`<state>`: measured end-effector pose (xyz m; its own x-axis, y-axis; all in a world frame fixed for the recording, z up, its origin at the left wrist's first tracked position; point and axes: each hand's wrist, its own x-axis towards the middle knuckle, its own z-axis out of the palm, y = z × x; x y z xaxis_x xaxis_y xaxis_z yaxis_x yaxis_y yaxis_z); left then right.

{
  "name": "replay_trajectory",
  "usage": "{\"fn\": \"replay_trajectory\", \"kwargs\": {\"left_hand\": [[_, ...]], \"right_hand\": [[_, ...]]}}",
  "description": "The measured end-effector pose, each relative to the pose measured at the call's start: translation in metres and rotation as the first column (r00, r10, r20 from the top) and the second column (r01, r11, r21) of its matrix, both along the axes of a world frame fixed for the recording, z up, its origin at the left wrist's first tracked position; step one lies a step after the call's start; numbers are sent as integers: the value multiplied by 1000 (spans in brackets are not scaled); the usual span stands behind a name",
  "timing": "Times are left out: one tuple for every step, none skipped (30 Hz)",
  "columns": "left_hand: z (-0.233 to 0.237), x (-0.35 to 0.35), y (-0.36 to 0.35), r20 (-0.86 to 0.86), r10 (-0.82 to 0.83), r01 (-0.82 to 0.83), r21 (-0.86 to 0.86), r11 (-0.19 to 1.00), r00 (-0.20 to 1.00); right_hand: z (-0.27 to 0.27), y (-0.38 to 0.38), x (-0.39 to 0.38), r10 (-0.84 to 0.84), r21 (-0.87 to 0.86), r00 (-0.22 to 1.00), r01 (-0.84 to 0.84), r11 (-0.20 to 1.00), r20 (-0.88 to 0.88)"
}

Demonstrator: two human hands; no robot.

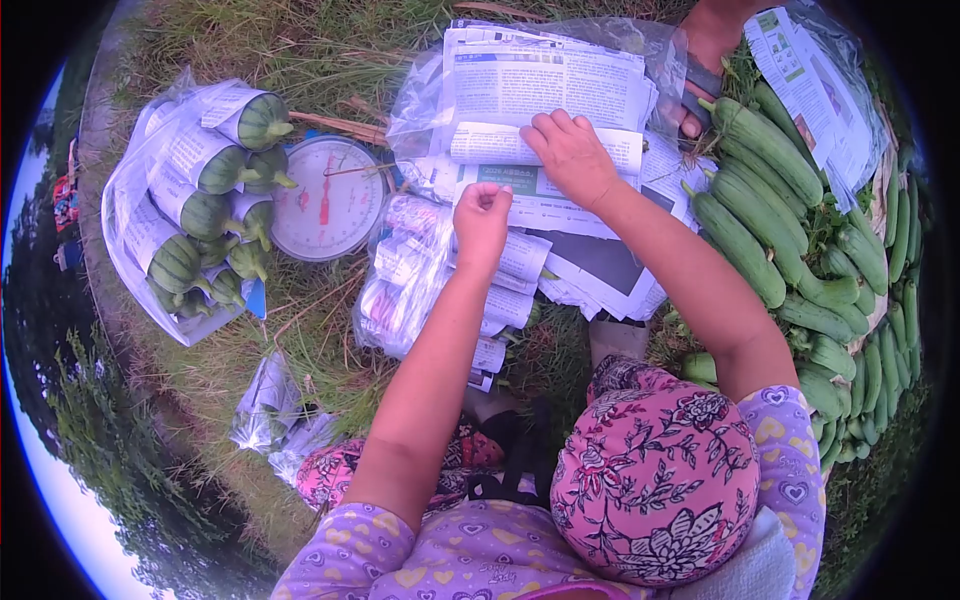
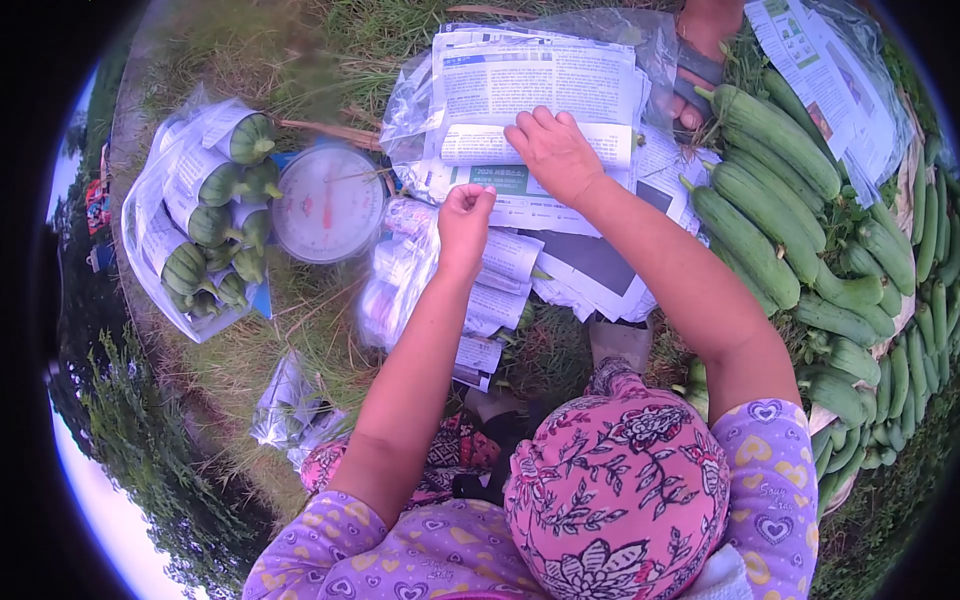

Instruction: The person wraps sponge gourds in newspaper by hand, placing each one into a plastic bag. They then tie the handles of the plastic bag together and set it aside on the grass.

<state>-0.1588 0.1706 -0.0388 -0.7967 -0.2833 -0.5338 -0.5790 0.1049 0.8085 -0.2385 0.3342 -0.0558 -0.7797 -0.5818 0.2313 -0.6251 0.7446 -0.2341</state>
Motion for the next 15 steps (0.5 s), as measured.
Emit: {"fn": "replay_trajectory", "kwargs": {"left_hand": [[-1, 3, 6, 134, 60, -92, 248, 964, 989], [-3, 4, 13, 123, 110, -146, 340, 929, 986], [-1, 2, 23, 117, 159, -194, 429, 882, 980], [2, 2, 31, 119, 204, -236, 516, 824, 972], [2, -4, 37, 103, 211, -231, 585, 777, 972], [-2, -9, 40, 56, 203, -190, 651, 735, 978], [-6, -13, 41, 10, 198, -146, 711, 688, 980], [-10, -15, 43, -36, 197, -100, 765, 636, 980], [-2, -15, 47, -96, 209, -65, 759, 648, 973], [10, -15, 52, -157, 220, -29, 750, 661, 963], [20, -16, 55, -216, 230, 5, 738, 674, 949], [18, -15, 51, -247, 166, 57, 699, 713, 955], [16, -13, 44, -274, 101, 109, 655, 748, 956], [15, -11, 39, -297, 36, 160, 609, 777, 954], [24, -11, 39, -334, -1, 202, 568, 798, 942]], "right_hand": [[0, -1, -1, 11, -15, 1000, -11, 1000, 9], [0, -1, -4, 25, -27, 1000, -25, 999, 14], [2, -1, -5, 39, -38, 999, -38, 999, 19], [4, -1, -4, 30, -70, 999, -28, 997, 40], [7, 0, -2, 21, -102, 998, -15, 995, 60], [13, 0, 1, 10, -132, 997, 0, 991, 79], [22, -1, 4, -22, -180, 994, 41, 983, 107], [31, -3, 8, -52, -226, 989, 82, 971, 137], [40, -4, 10, -79, -270, 983, 122, 955, 165], [46, -4, 11, -112, -324, 969, 181, 929, 218], [52, -4, 12, -141, -373, 951, 241, 896, 274], [57, -4, 13, -164, -418, 929, 301, 857, 332], [61, -2, 11, -151, -467, 896, 354, 810, 417], [65, 1, 11, -128, -507, 857, 409, 759, 499], [67, 3, 11, -97, -539, 812, 465, 703, 575]]}}
